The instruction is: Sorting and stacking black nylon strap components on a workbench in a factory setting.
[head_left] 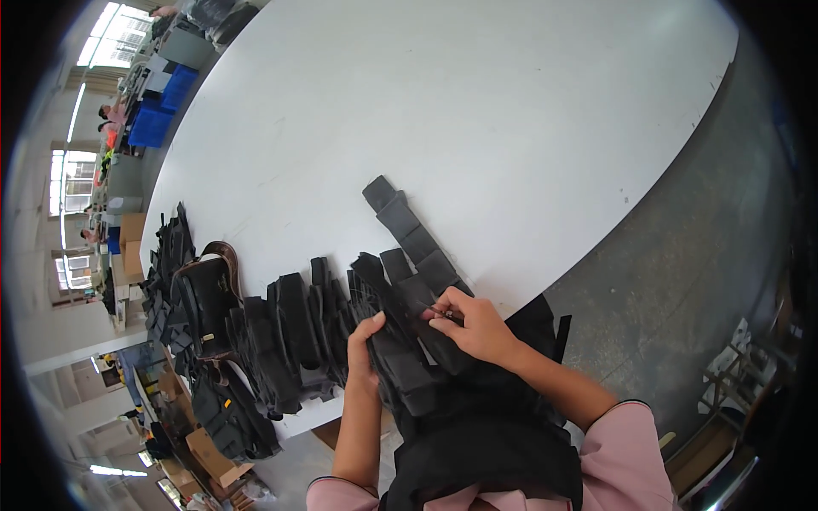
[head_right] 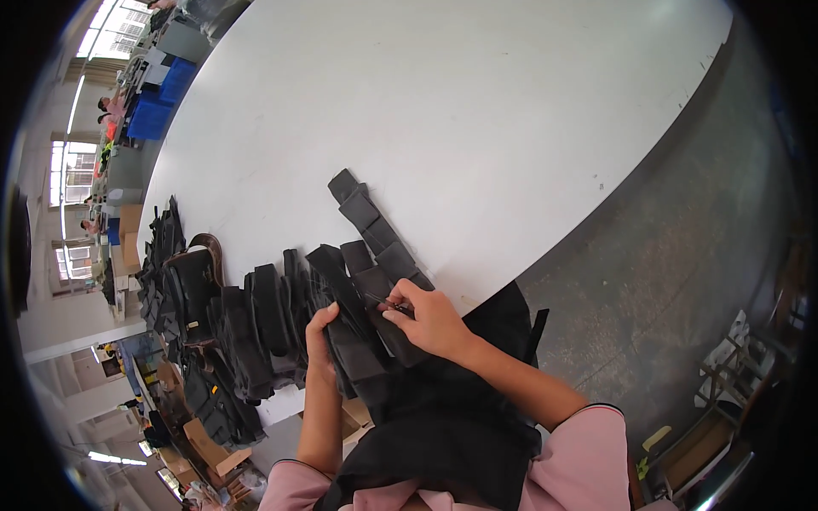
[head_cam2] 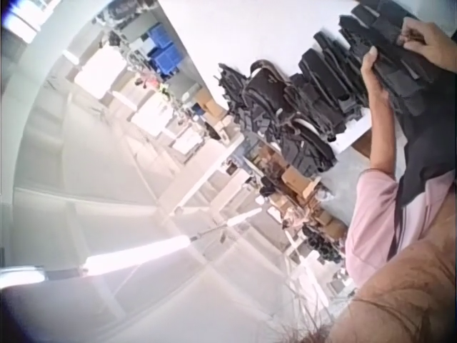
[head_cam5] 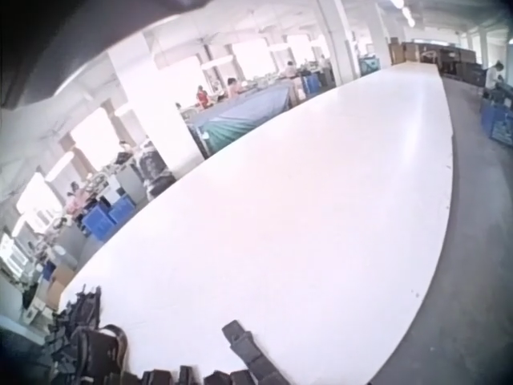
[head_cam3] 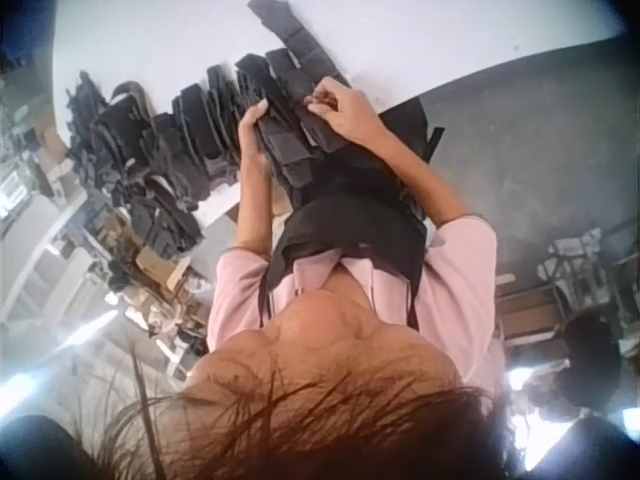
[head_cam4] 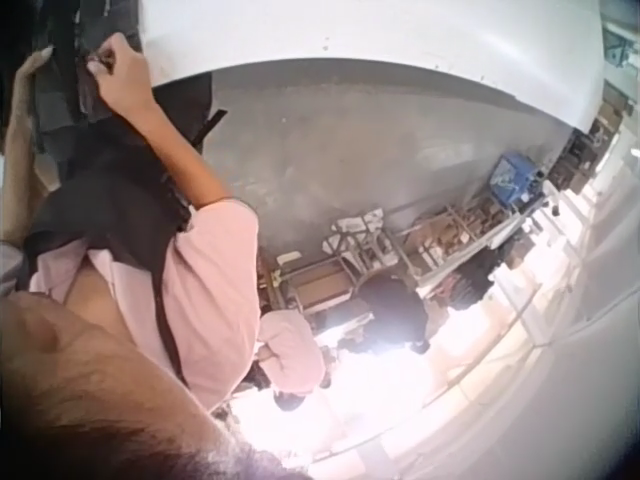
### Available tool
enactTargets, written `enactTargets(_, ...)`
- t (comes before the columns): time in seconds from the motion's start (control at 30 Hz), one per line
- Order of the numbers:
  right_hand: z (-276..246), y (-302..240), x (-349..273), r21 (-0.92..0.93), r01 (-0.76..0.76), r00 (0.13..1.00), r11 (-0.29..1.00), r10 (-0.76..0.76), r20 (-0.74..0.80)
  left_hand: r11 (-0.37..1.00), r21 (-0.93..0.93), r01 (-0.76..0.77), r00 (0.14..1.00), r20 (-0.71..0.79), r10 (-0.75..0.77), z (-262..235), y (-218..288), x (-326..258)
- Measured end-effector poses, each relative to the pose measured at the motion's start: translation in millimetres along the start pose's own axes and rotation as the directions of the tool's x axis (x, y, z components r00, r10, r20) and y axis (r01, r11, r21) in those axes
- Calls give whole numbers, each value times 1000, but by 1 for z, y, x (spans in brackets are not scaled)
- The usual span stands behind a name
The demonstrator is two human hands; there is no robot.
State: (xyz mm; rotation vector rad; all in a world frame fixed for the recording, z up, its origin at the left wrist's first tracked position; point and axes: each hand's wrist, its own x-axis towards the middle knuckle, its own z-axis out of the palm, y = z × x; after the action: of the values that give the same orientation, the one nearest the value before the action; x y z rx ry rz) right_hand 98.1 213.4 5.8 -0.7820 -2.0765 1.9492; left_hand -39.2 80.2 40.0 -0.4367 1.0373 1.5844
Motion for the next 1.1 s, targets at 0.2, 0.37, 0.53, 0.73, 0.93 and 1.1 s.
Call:
enactTargets(0.2, 11, 3, 6, 388, 122, 985, 913, -159, 63, 999, -49, 0, 1000, 30, 2, -15, 1, -2)
enactTargets(0.37, -1, -11, 9, 735, -359, 924, 575, 107, 368, 988, -150, -24, 984, 173, 50, -22, 0, -3)
enactTargets(0.53, 13, -10, 7, 728, -455, 883, 513, 155, 443, 996, -88, -23, 994, 103, 32, -12, -10, -6)
enactTargets(0.73, 17, 4, -8, 130, 168, 986, 977, -169, -5, 998, -31, -61, 972, 225, 67, -19, -7, 0)
enactTargets(0.93, -25, -24, 15, -418, 130, 973, 899, -198, -122, 991, 11, -132, 985, 117, 130, -24, -1, -4)
enactTargets(1.1, -16, -28, 41, -678, 336, 911, 654, -407, 58, 991, -24, -133, 974, 184, 135, -25, -2, -5)
